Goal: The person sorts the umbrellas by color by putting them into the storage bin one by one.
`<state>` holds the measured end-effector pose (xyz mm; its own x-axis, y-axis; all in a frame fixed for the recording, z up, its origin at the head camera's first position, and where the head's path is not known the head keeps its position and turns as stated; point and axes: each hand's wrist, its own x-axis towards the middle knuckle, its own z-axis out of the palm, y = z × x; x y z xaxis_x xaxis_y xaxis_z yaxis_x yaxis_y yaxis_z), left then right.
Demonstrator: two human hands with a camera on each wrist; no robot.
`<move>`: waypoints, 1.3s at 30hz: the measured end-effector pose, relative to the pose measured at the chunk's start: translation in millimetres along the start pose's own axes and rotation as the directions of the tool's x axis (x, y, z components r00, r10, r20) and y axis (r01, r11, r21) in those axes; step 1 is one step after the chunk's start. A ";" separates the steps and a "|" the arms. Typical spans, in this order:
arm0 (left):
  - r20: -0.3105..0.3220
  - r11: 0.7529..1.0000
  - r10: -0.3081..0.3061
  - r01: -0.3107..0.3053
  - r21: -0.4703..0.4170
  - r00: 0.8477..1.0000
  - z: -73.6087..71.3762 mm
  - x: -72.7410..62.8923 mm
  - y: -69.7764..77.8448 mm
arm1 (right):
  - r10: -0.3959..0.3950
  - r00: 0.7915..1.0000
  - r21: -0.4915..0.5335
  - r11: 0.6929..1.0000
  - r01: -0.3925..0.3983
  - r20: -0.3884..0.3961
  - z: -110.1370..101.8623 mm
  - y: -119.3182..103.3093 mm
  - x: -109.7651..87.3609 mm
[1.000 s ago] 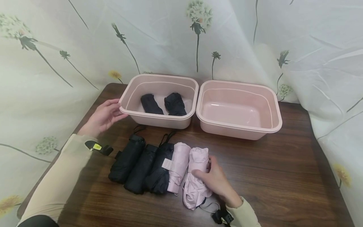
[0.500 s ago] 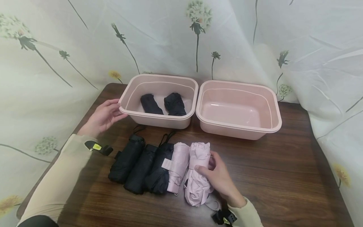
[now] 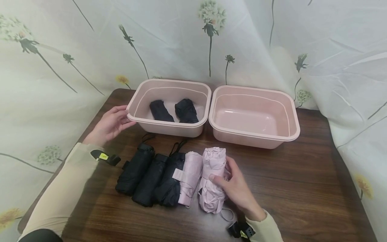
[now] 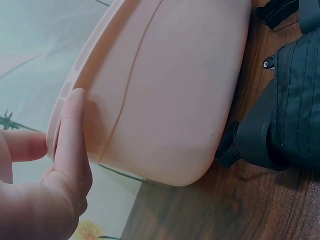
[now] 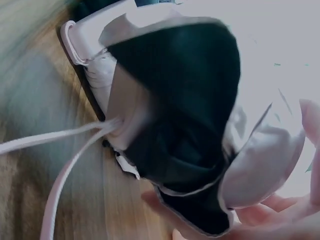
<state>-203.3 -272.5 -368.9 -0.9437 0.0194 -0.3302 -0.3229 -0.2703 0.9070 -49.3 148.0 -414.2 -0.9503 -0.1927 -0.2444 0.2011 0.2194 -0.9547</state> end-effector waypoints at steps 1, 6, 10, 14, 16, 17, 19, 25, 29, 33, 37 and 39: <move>0.000 1.000 0.001 -0.001 0.002 1.000 0.0 0.2 -0.1 | -0.001 1.000 -0.001 1.000 0.001 -0.003 -0.7 -0.1 0.0; 0.000 1.000 0.006 -0.006 0.011 1.000 0.4 0.7 -0.5 | -0.008 1.000 0.019 1.000 0.008 -0.015 -4.1 -2.6 -0.6; -0.001 1.000 0.008 -0.008 0.009 1.000 0.3 1.0 -0.5 | 0.020 0.999 0.021 1.000 -0.019 -0.046 -7.5 -7.9 -2.6; 0.001 1.000 0.010 -0.010 0.007 1.000 0.2 1.3 -0.5 | 0.068 0.994 0.034 0.997 -0.065 -0.089 -12.0 -14.7 -4.6; 0.002 1.000 0.009 -0.009 0.009 1.000 0.2 1.1 -0.4 | 0.083 0.992 0.065 0.995 -0.077 -0.094 -14.4 -16.9 -5.5; 0.002 1.000 0.008 -0.008 0.011 1.000 0.1 1.0 -0.4 | 0.093 0.991 0.078 0.993 -0.085 -0.095 -15.6 -17.7 -6.0; 0.003 1.000 0.007 -0.007 0.013 1.000 -0.2 0.6 -0.4 | 0.106 0.989 0.100 0.990 -0.096 -0.098 -18.1 -19.2 -7.1; 0.003 1.000 0.005 -0.005 0.018 1.000 -0.5 -1.3 0.1 | 0.099 0.993 0.237 0.968 -0.080 -0.070 -24.2 -22.0 -10.5; 0.003 1.000 0.005 -0.005 0.024 1.000 -0.6 -2.2 0.1 | 0.028 0.999 0.339 0.941 -0.016 -0.030 -28.1 -21.8 -11.5; 0.004 1.000 0.007 -0.007 0.024 1.000 -0.3 -2.4 0.3 | -0.080 0.997 0.448 0.892 0.064 0.018 -33.7 -19.1 -12.6; 0.003 1.000 0.006 -0.006 0.025 1.000 -0.7 -2.3 0.5 | -0.185 0.980 0.557 0.823 0.113 0.075 -38.5 -18.2 -13.1; 0.005 1.000 0.005 -0.005 0.024 1.000 -1.1 -2.7 0.7 | -0.227 0.969 0.584 0.801 0.131 0.095 -40.1 -18.6 -12.7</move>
<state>-200.9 -273.8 -367.7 -0.9456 0.0228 -0.3245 -0.3198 -0.2475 0.9146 -50.5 184.7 -386.6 -0.9442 -0.3273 -0.0359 0.1755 -0.4080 -0.8960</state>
